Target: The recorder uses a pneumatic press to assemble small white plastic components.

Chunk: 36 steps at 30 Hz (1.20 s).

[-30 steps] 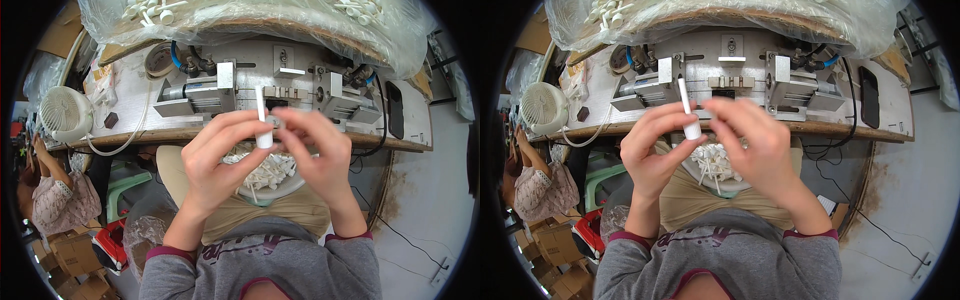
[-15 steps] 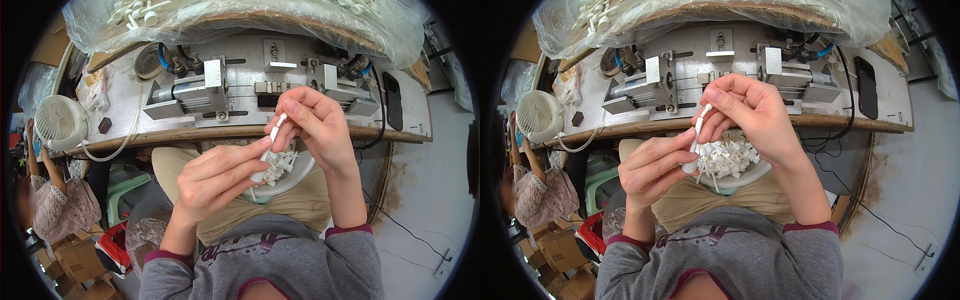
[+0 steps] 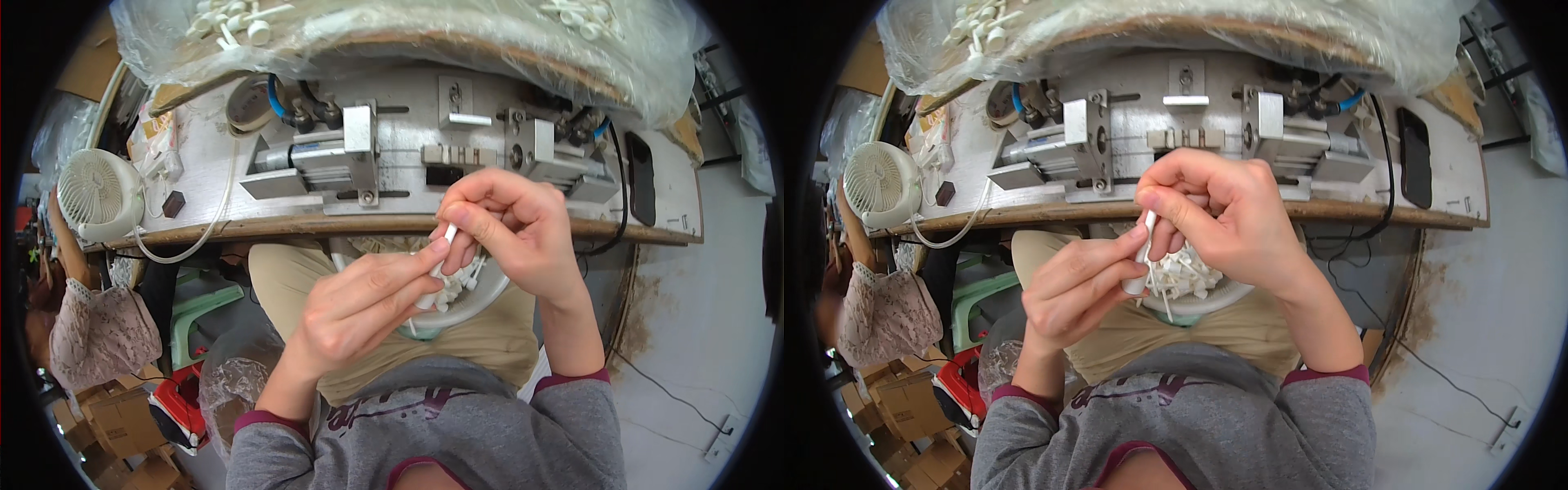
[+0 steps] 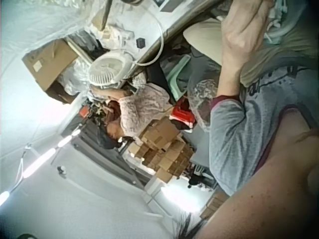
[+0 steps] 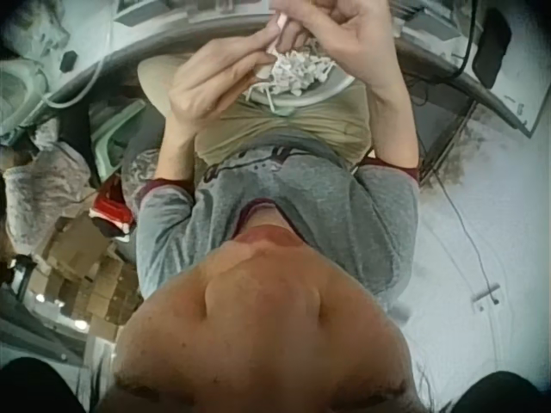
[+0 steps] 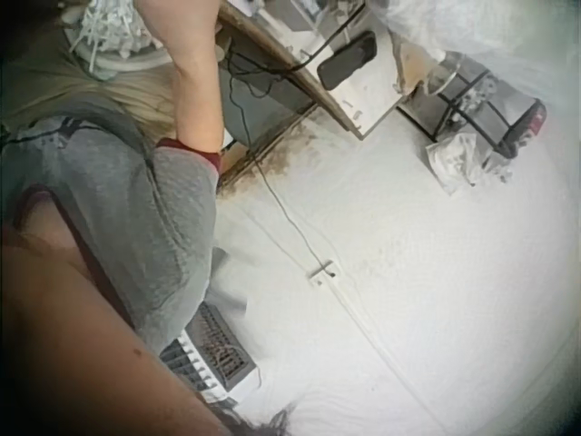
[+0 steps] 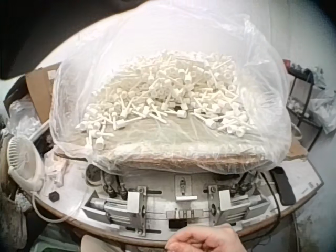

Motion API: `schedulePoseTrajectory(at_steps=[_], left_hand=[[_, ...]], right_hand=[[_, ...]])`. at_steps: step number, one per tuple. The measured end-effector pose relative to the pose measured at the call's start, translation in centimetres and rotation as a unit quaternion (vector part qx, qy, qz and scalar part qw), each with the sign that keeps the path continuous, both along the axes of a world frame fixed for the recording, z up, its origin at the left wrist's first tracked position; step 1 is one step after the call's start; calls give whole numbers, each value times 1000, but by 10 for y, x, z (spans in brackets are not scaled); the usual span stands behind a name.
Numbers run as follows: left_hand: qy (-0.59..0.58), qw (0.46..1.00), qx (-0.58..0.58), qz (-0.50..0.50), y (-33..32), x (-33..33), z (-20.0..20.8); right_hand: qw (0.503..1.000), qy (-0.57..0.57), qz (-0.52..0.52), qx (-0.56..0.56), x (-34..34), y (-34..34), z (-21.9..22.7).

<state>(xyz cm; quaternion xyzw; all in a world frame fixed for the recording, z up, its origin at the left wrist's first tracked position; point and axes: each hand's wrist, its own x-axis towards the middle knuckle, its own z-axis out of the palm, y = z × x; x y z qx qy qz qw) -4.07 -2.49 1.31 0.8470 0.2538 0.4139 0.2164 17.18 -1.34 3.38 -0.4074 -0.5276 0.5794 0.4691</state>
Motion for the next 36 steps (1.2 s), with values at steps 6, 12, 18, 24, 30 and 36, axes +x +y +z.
schedulePoseTrajectory(at_steps=[6, 12, 18, 24, 30, 36], left_hand=[[-26, 996, 32, 78, 18, 0, 22], [-13, 995, -8, 96, 16, 11, 18], [37, 997, 24, 67, 20, 15, 9], [37, 996, -2, 84, 27, 15, 3], [68, 991, 22, 111, 29, 29, -8], [178, 972, 85, 124, 27, 43, -20]], right_hand=[[938, -263, -61, 218, -11, 58, 47], [761, -515, -177, 352, -26, 217, 98], [604, -719, -151, 309, -34, 332, 53], [716, -619, 10, 323, 0, 297, 65], [708, -622, 76, 325, 44, 225, 95], [673, -625, -32, 394, 50, 198, 81]])
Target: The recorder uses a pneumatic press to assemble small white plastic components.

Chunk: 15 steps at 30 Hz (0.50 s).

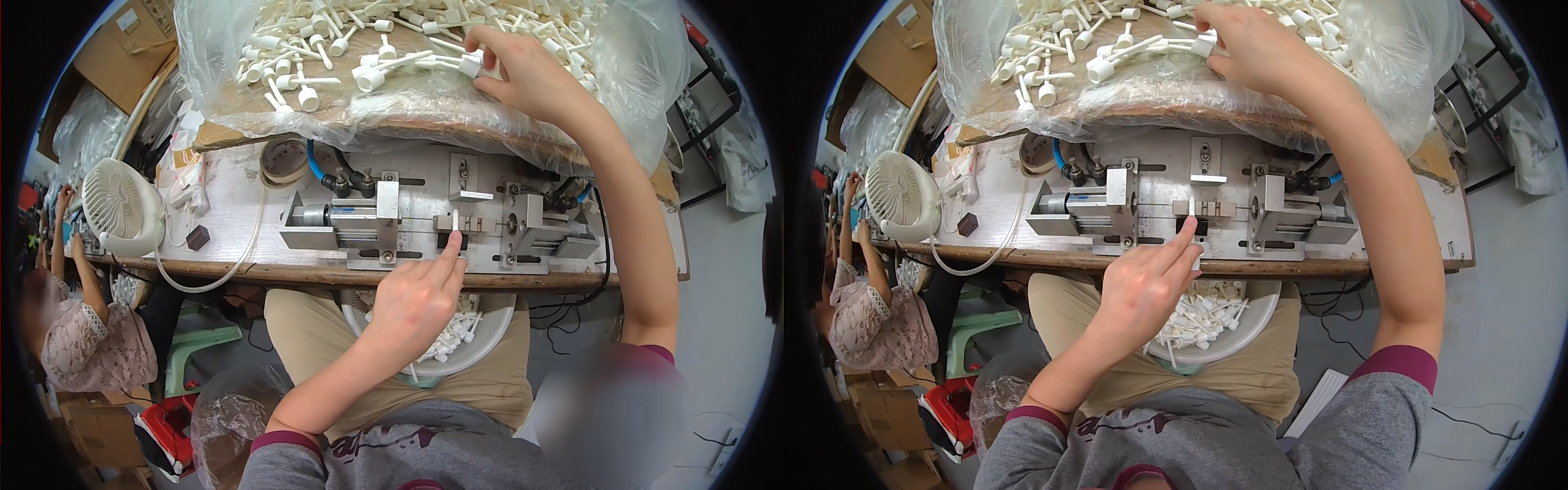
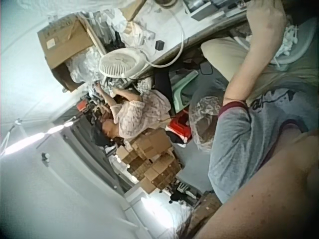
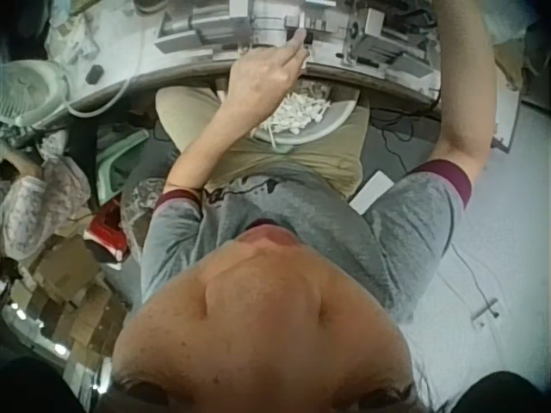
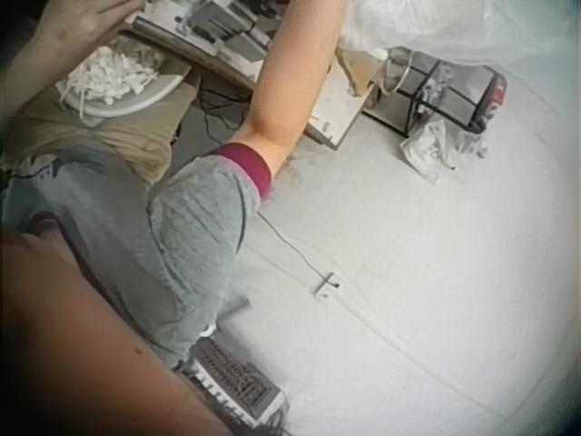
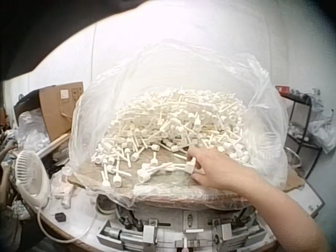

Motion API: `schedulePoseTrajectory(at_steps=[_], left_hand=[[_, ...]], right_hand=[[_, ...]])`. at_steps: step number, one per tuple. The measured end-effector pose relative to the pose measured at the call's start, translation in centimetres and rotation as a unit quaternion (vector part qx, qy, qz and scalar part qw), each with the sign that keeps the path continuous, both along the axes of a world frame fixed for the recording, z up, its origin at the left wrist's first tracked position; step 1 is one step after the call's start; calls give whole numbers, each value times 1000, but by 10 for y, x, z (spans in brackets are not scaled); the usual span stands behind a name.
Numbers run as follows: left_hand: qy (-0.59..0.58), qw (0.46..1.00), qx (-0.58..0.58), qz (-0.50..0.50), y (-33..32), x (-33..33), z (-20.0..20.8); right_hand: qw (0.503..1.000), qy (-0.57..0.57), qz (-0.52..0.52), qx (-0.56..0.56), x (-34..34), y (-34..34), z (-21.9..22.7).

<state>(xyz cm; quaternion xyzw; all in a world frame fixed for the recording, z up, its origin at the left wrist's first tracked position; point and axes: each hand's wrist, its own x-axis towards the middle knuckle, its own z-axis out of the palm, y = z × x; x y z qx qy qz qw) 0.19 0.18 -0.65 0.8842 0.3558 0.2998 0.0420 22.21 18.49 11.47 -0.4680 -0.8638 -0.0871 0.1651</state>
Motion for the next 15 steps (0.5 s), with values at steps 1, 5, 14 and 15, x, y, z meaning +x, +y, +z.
schedulePoseTrajectory(at_steps=[1, 5, 14, 15], left_hand=[[9, 1000, 2, 7, 2, 1, 1], [37, 999, 3, 15, 14, 2, 4], [77, 996, -30, 20, 16, 7, 13], [79, 996, -32, 18, 16, 8, 14]], right_hand=[[997, 15, -39, -62, -5, -6, 5], [994, 31, -4, -103, 4, -14, 6], [965, 253, -8, -69, 4, -61, -10], [955, 291, 21, -44, 2, -71, -10]])
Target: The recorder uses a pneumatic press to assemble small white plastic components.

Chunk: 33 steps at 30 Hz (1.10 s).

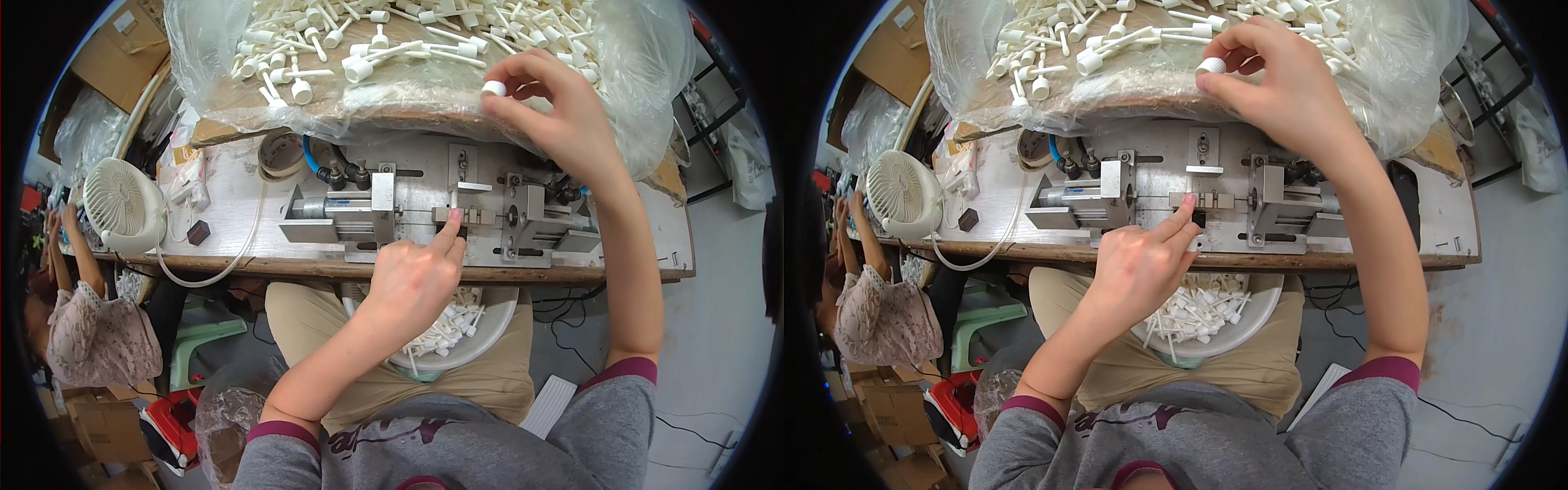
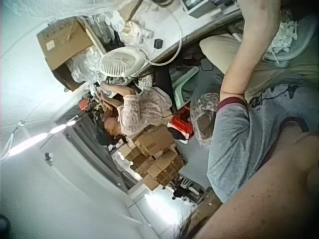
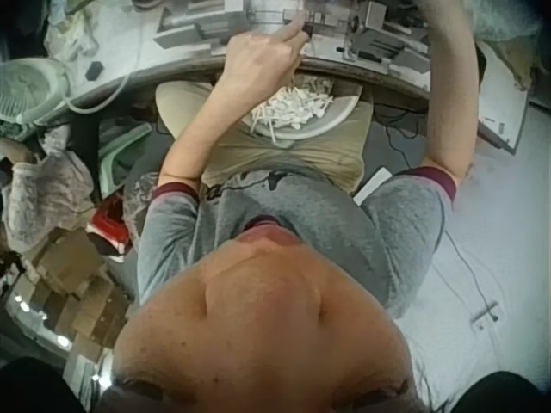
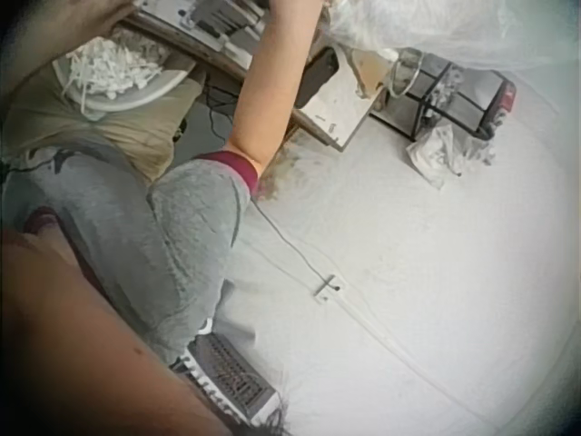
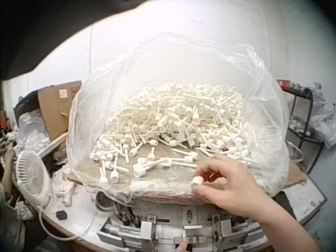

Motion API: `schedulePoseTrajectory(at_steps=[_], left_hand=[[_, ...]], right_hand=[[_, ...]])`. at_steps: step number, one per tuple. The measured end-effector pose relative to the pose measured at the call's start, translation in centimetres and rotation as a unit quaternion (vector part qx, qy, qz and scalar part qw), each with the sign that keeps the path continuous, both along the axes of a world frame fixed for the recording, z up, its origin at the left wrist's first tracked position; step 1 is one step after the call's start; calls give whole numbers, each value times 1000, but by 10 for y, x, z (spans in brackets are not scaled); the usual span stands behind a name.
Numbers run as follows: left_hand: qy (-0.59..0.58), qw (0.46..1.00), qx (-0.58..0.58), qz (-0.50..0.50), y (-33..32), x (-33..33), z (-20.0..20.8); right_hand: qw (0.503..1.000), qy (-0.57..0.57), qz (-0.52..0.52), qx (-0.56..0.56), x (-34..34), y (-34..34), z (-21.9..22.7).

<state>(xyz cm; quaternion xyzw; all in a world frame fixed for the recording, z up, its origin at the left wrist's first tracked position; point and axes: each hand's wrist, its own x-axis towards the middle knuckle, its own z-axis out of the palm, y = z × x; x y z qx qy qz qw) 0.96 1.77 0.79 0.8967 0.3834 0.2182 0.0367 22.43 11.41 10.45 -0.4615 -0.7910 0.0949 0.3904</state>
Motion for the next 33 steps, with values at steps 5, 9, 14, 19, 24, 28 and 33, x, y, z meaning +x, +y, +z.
schedulePoseTrajectory(at_steps=[5, 9, 14, 19, 24, 28, 33], left_hand=[[-58, 994, -81, -44, 4, -16, 25], [-190, 978, 80, -3, 60, -38, 63], [-104, 970, 192, 103, 128, -45, 105], [-67, 988, -34, 135, 170, -45, 111], [-36, 994, -24, 103, 160, -40, 119], [-28, 988, -92, 117, 176, -57, 126], [-152, 981, -62, 101, 150, -67, 130]], right_hand=[[997, 55, -16, 42, -22, -87, -28], [995, -82, -32, 40, -30, -136, -70], [980, -187, -27, 57, -42, -141, -99], [965, -248, -39, 78, -54, -127, -98], [961, -272, -37, 42, -54, -125, -90], [963, -266, -24, 13, -53, -125, -84], [985, -151, 36, -81, -39, -104, -57]])
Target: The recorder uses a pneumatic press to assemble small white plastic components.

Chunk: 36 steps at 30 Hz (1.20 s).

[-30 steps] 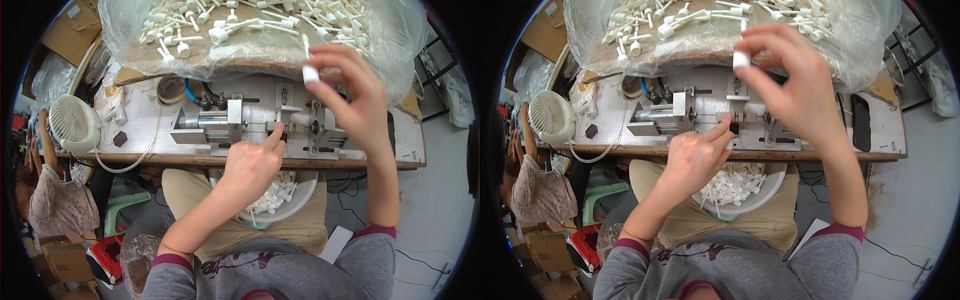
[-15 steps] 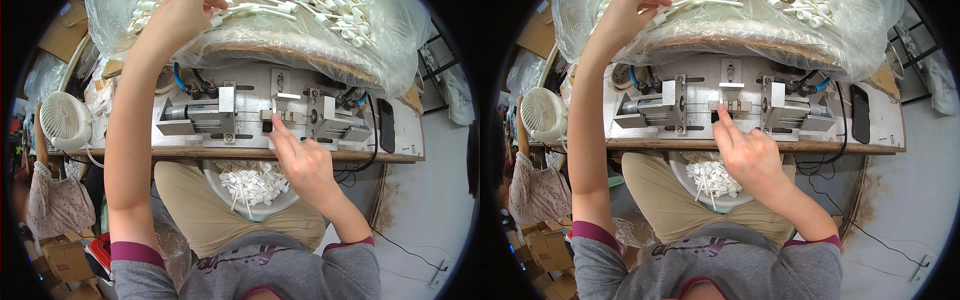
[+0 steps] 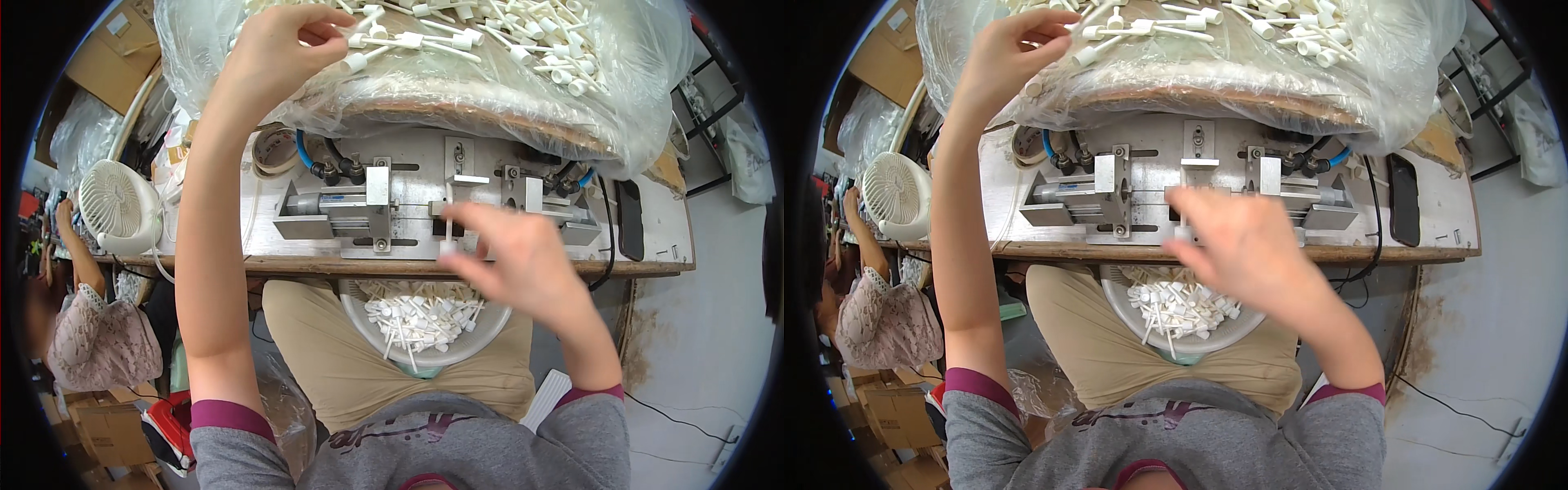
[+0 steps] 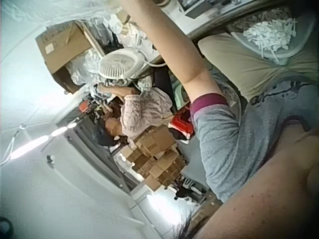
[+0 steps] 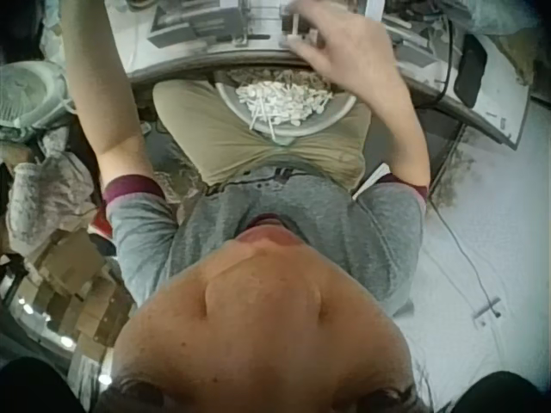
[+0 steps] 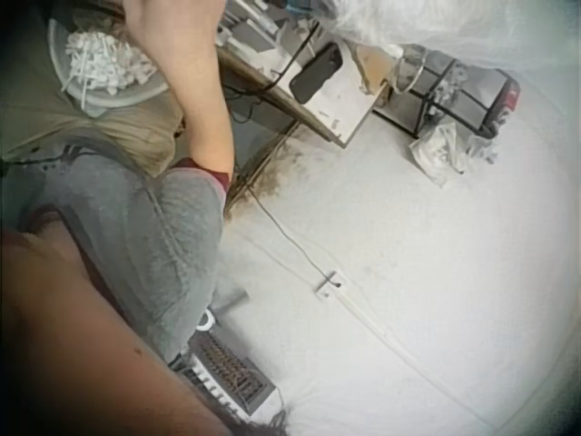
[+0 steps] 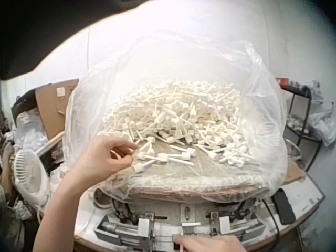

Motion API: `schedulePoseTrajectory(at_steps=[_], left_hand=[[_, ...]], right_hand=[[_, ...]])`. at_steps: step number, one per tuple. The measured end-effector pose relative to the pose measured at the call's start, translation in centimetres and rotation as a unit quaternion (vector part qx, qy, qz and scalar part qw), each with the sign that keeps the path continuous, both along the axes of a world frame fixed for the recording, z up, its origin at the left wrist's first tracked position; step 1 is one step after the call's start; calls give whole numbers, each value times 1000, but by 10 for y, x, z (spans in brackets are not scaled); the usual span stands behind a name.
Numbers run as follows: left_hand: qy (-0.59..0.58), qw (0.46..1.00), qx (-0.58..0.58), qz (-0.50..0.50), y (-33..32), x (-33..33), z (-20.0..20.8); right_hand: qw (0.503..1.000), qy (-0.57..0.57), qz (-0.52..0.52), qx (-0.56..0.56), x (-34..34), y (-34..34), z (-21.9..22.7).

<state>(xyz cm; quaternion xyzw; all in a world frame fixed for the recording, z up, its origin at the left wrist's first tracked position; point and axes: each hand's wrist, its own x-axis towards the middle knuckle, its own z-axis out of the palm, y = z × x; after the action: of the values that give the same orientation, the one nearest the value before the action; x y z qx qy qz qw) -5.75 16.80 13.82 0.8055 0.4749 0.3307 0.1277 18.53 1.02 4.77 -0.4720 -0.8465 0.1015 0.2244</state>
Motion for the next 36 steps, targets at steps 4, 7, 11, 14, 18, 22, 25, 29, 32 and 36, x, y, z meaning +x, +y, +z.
schedulePoseTrajectory(at_steps=[4, 7, 11, 14, 18, 22, 25, 29, 32, 36], left_hand=[[-153, 988, 19, 29, -44, 9, -4], [-187, 980, 59, -11, -78, 16, -20], [-171, 978, 23, -121, -126, 32, -63], [-83, 990, 13, -110, -156, 37, -100], [32, 991, 43, -124, -164, 50, -136], [65, 988, 61, -129, -156, 60, -140], [38, 991, 55, -115, -159, 65, -140], [101, 984, 118, -82, -160, 67, -141], [109, 983, 108, -99, -152, 65, -135], [110, 986, 87, -94, -150, 64, -132]], right_hand=[[966, 155, -86, 188, 5, 75, 38], [954, 46, -84, 283, 15, 145, 54], [990, -23, -121, 74, 17, 175, 52], [990, -19, -74, 115, 21, 159, 54], [995, 33, -82, 53, 24, 133, 63], [979, 93, -136, -124, 25, 114, 84], [983, 133, -90, -91, 37, 117, 73], [979, 148, -123, -62, 28, 112, 68], [974, 184, -130, -35, 25, 104, 66], [960, 269, -79, 1, 37, 86, 49]])
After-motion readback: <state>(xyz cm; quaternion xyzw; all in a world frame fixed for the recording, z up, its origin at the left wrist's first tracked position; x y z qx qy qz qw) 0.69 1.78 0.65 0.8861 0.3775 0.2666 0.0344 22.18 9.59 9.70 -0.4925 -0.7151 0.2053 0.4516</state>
